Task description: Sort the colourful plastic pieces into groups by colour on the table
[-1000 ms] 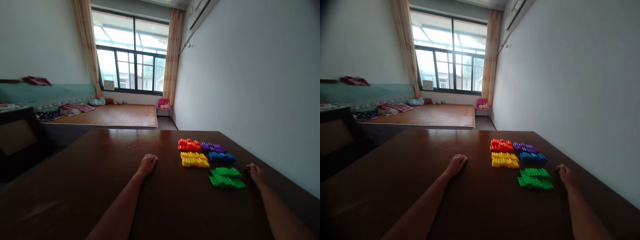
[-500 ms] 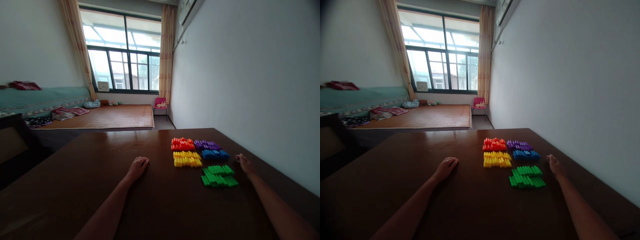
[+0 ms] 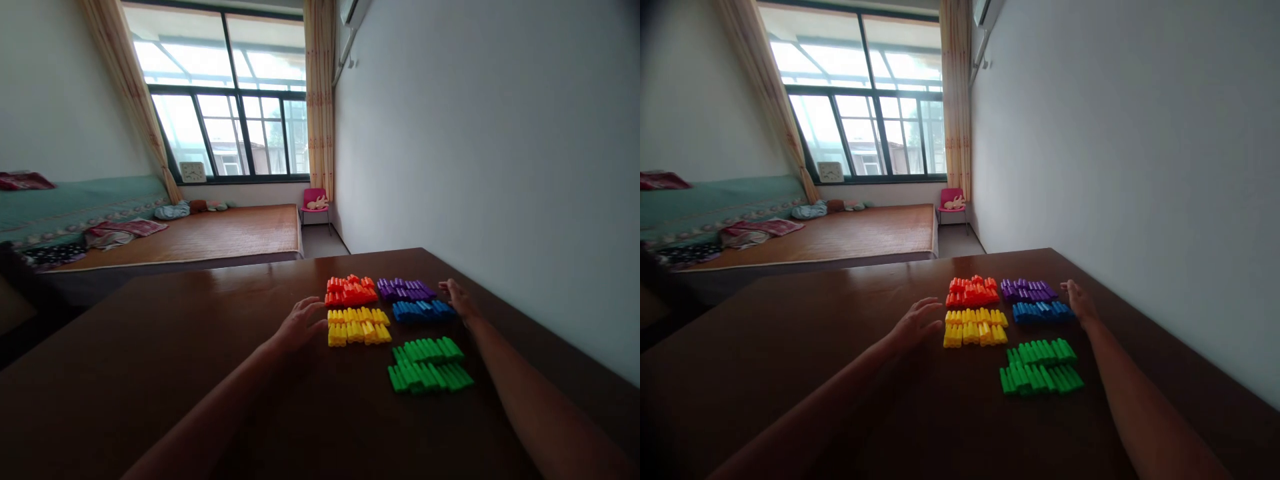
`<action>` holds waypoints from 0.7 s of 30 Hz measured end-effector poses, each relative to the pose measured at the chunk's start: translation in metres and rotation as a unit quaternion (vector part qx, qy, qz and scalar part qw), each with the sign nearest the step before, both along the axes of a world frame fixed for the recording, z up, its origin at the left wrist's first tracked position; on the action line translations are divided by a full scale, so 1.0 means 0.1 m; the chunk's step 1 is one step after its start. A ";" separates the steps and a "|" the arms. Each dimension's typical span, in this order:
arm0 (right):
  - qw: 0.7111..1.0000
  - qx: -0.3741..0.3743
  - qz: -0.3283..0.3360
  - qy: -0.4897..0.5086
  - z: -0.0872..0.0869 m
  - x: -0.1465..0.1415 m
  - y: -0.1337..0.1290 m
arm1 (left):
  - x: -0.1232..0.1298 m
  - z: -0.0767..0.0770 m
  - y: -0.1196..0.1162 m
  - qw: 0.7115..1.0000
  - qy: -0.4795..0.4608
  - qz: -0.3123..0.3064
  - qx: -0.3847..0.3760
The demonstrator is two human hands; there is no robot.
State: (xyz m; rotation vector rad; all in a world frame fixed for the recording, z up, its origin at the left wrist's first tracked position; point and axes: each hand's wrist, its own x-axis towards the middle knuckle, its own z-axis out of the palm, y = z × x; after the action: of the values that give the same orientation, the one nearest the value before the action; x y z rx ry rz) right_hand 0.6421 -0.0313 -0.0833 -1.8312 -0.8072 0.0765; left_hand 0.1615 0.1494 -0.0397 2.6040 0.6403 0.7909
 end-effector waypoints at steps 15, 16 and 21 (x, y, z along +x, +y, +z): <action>0.979 -0.063 0.095 -0.168 0.05 -0.82 -0.15 | 0.56 -0.06 -0.41 0.989 0.115 -0.086 0.024; 0.979 -0.059 0.113 -0.160 0.06 -0.87 -0.16 | 0.54 -0.06 -0.42 0.990 0.112 -0.089 0.019; 0.982 -0.068 0.145 -0.102 0.09 -1.20 -0.13 | 0.33 -0.06 -0.44 0.993 0.087 -0.085 -0.005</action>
State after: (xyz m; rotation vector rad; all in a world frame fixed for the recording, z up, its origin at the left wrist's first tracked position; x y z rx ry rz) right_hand 0.5218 -0.0448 -0.0738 -1.8579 -1.2371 0.1354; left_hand 0.1943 0.1052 -0.0462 2.6955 0.4586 0.5119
